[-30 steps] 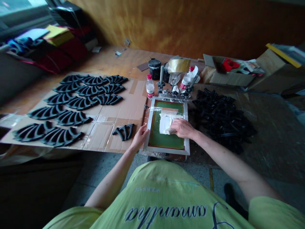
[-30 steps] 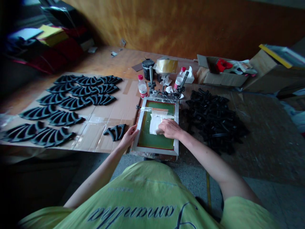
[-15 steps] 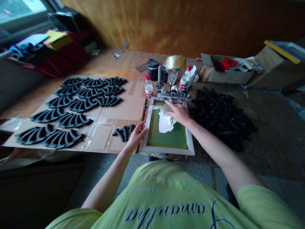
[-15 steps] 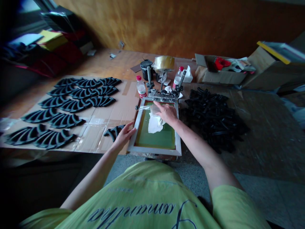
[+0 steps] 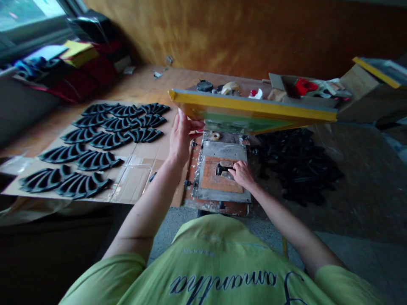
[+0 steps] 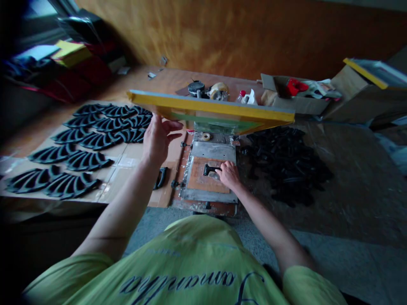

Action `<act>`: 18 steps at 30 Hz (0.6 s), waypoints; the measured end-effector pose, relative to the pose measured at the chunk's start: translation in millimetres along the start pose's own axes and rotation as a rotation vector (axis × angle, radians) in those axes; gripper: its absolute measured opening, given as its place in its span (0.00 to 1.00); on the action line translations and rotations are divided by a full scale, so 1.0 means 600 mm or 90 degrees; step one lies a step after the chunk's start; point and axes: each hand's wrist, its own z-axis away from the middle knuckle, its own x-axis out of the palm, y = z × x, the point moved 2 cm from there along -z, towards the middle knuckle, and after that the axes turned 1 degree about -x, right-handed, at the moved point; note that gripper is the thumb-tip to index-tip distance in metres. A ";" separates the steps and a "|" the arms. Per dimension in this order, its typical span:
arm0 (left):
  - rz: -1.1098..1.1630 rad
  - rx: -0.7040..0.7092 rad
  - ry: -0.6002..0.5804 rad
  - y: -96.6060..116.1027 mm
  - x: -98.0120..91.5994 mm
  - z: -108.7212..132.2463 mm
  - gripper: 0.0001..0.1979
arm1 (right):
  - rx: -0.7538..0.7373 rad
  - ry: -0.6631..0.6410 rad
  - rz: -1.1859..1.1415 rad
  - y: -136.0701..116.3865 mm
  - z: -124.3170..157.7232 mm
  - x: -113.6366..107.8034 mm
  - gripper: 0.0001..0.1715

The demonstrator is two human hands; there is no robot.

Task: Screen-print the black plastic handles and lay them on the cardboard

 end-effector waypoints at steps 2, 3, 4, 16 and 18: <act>0.002 -0.067 0.009 -0.041 -0.003 0.050 0.27 | 0.045 -0.024 0.012 -0.034 0.005 0.004 0.11; -0.007 -0.135 -0.003 -0.067 -0.004 0.086 0.28 | 0.068 -0.020 0.001 -0.049 0.008 0.001 0.11; -0.036 -0.262 -0.064 -0.097 -0.003 0.126 0.29 | 0.081 -0.002 -0.014 -0.064 0.013 -0.004 0.12; -0.250 -0.410 0.236 -0.209 -0.251 0.193 0.28 | -0.077 0.180 -0.010 0.130 0.035 -0.017 0.25; -0.474 -0.403 0.269 -0.208 -0.333 0.182 0.29 | -0.017 0.142 0.082 0.224 0.037 0.002 0.25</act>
